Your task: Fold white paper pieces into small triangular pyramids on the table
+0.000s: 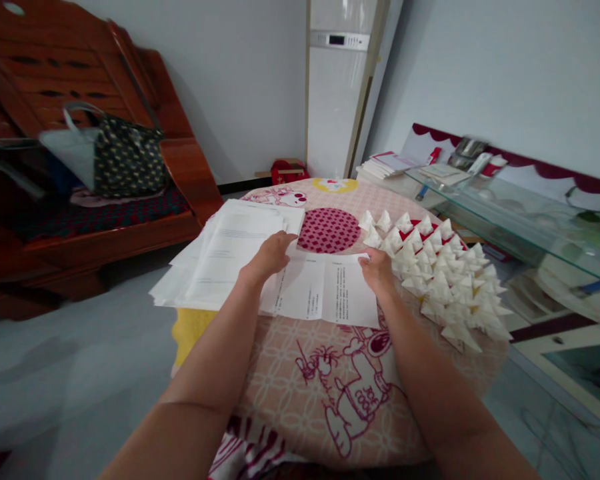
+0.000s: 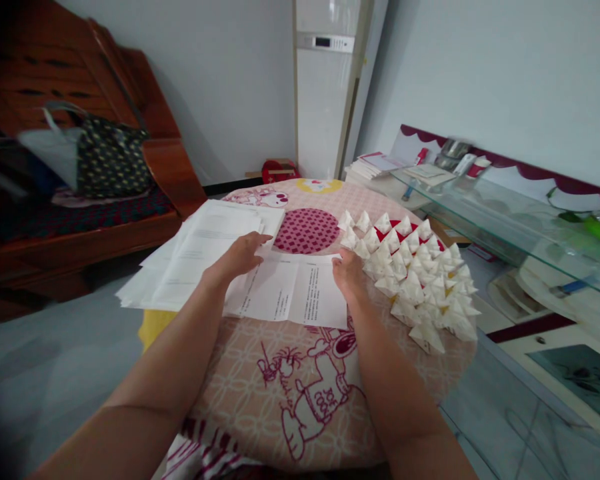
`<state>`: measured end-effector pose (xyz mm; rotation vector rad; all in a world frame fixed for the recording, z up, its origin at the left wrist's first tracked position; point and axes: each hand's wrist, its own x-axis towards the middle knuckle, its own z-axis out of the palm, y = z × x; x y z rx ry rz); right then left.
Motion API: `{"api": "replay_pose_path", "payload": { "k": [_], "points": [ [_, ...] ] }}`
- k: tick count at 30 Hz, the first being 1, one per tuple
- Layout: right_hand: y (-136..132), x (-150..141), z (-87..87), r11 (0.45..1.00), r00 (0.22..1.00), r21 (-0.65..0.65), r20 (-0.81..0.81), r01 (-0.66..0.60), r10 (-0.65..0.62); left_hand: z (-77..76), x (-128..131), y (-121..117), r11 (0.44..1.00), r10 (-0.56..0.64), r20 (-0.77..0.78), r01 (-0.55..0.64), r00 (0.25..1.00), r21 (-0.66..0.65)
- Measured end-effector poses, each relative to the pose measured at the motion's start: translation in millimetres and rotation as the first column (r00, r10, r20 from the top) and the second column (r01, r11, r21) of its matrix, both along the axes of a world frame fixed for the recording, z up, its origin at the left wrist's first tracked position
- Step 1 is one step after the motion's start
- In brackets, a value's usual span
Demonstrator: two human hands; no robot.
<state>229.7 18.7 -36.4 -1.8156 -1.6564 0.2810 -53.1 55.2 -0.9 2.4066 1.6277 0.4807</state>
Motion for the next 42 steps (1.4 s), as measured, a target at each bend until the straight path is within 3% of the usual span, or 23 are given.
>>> {"api": "replay_pose_path", "payload": {
  "k": [3,8,13,23,27,32,42],
  "points": [
    [0,-1,0.0,1.000,1.000,-0.008,0.007,-0.022,0.022,1.0,19,-12,0.991,-0.072,-0.064,0.079,0.995,0.109],
    [1,2,-1.6,1.000,0.999,0.009,0.017,-0.028,0.028,-13.7,49,-20,0.962,-0.271,-0.122,0.265,0.955,-0.067],
    [2,5,2.0,1.000,0.990,0.002,0.137,0.029,-0.029,-34.0,48,-10,0.946,-0.322,-0.183,0.310,0.929,-0.094],
    [-1,6,7.9,0.998,0.949,-0.049,0.312,0.049,-0.032,-42.6,49,-21,0.948,-0.313,-0.169,0.297,0.935,-0.114],
    [-1,6,6.4,0.992,0.934,-0.076,0.351,0.104,-0.070,-41.3,44,-27,0.939,-0.336,-0.166,0.315,0.927,-0.139],
    [-3,5,7.0,0.984,0.925,-0.111,0.368,0.140,-0.090,-37.0,46,-41,0.959,-0.273,-0.167,0.255,0.947,-0.121],
    [-5,5,8.3,0.985,0.899,-0.140,0.437,0.103,-0.033,-40.0,47,-42,0.961,-0.272,-0.199,0.253,0.942,-0.115]
  ]
}}
